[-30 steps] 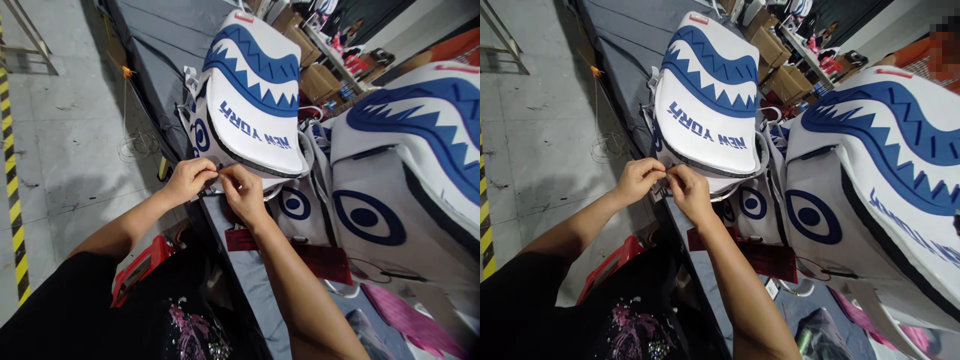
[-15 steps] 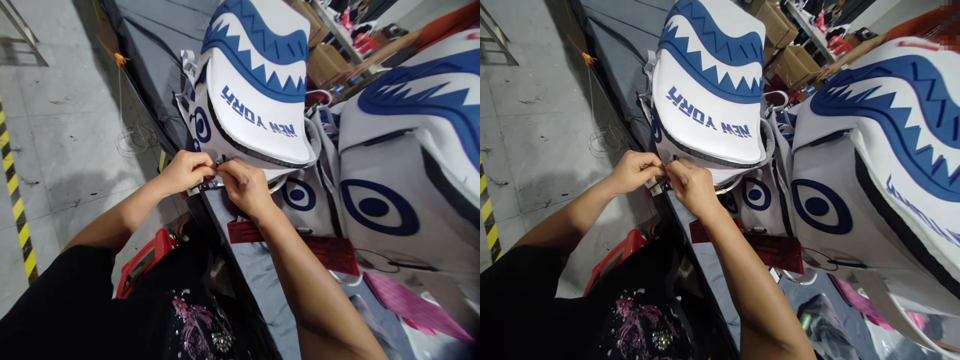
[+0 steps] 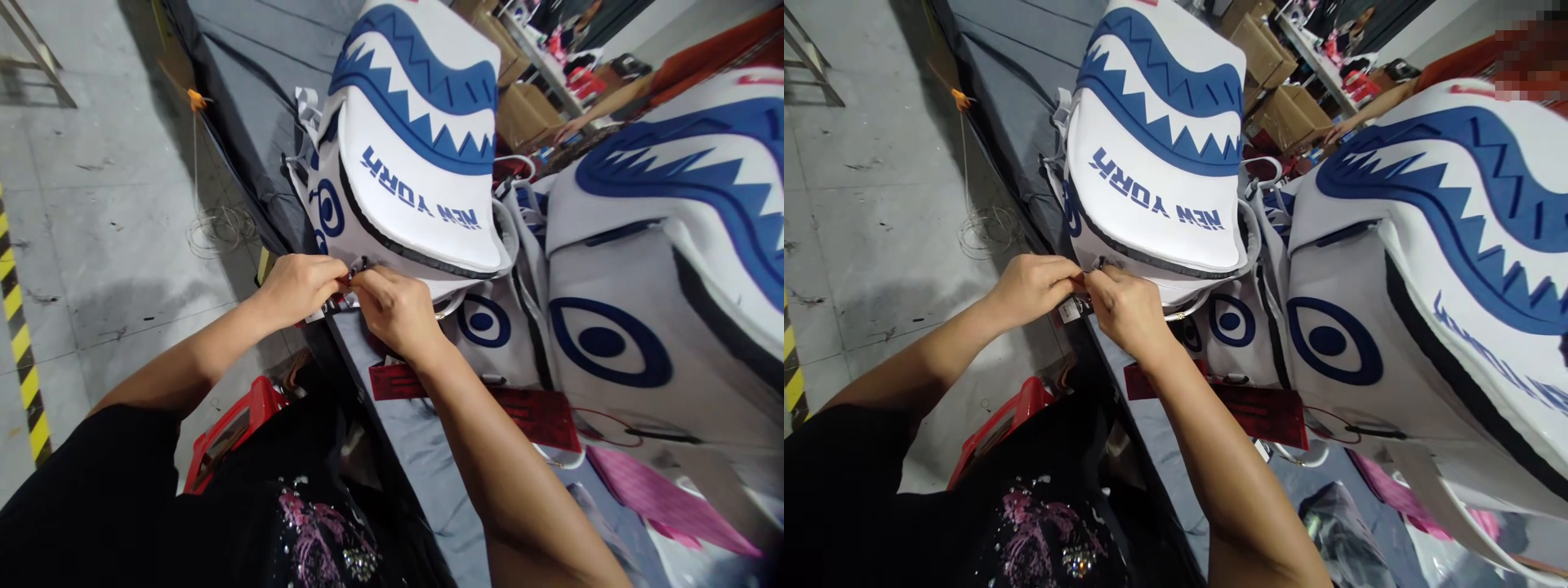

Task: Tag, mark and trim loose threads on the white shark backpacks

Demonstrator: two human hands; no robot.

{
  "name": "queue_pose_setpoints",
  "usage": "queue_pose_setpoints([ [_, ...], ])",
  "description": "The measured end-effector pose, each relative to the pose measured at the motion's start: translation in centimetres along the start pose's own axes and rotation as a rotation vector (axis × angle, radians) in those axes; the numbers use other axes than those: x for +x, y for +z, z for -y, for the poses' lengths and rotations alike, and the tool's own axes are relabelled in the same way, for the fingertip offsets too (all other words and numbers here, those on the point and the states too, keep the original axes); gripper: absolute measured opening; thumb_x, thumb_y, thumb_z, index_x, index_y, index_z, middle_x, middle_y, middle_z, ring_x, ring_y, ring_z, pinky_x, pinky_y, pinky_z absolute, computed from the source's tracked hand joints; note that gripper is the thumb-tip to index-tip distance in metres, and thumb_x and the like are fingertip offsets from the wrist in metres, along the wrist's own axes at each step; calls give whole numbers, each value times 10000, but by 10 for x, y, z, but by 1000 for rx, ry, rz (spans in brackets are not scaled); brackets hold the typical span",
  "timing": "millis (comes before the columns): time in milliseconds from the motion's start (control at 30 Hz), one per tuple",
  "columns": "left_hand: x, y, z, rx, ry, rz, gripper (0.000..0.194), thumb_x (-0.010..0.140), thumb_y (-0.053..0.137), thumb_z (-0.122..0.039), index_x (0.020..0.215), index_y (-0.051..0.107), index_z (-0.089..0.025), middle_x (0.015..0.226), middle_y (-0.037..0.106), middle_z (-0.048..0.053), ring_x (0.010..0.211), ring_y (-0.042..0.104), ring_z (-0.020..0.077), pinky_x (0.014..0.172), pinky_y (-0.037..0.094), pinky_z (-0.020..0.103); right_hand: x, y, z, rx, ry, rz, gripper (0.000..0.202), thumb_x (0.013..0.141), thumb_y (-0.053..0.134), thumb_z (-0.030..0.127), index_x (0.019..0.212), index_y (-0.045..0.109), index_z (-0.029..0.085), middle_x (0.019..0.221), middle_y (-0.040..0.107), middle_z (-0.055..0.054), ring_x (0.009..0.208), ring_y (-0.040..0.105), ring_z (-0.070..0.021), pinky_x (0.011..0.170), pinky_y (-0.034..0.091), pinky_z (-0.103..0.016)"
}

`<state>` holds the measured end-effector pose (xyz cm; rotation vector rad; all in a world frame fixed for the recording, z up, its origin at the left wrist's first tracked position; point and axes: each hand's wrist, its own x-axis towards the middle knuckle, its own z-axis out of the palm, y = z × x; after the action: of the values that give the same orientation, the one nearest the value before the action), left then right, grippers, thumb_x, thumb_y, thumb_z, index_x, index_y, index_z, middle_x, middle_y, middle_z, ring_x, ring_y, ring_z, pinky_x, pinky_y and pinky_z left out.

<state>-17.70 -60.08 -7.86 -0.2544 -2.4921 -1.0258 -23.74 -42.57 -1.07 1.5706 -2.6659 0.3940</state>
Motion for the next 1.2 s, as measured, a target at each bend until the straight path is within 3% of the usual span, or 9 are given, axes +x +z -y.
queue_pose_setpoints([
  [267,3,2,-8,114,-50,8,176,786,494,-81,856,630,-168,707,664,16,645,619,174,573,378,276,-1,4,1,-12,18,-24,195,949,462,167,839,619,202,761,633,-27,704,590,-162,601,332,-267],
  [533,-3,-5,-10,-112,37,61,197,876,441,-93,888,623,-169,847,699,38,796,660,160,706,453,248,-3,2,2,5,31,-19,181,966,454,173,892,618,197,817,652,-35,746,593,-157,634,349,-259],
  [667,-6,-6,-11,57,10,88,251,883,402,-94,742,587,-191,718,678,26,673,642,158,617,410,258,0,-1,5,-85,-22,66,170,965,462,168,891,613,193,813,652,-31,734,568,-158,625,326,-274],
  [800,-2,-4,-15,314,-79,67,182,821,445,-98,741,567,-206,644,652,21,609,639,192,552,362,281,3,-5,7,-116,-27,130,131,955,489,163,903,603,201,830,657,-23,751,565,-157,609,299,-283],
  [867,0,-6,-18,269,-111,84,151,818,459,-122,789,575,-213,679,673,16,633,658,198,559,387,277,2,-7,8,-108,0,124,127,960,487,178,896,595,200,842,659,-25,760,571,-157,606,296,-284],
  [1033,-3,-15,-19,-104,-96,147,209,908,442,-223,969,640,-243,913,754,-5,795,710,157,707,496,231,-1,-7,8,-65,18,87,109,966,484,197,934,588,198,887,676,-31,794,593,-163,631,321,-283],
  [1200,-7,-16,-17,19,-158,45,138,876,490,-273,822,608,-228,781,725,0,706,692,181,664,482,267,-3,-2,8,38,30,17,91,986,472,235,997,559,210,937,698,-27,849,624,-167,660,347,-274],
])
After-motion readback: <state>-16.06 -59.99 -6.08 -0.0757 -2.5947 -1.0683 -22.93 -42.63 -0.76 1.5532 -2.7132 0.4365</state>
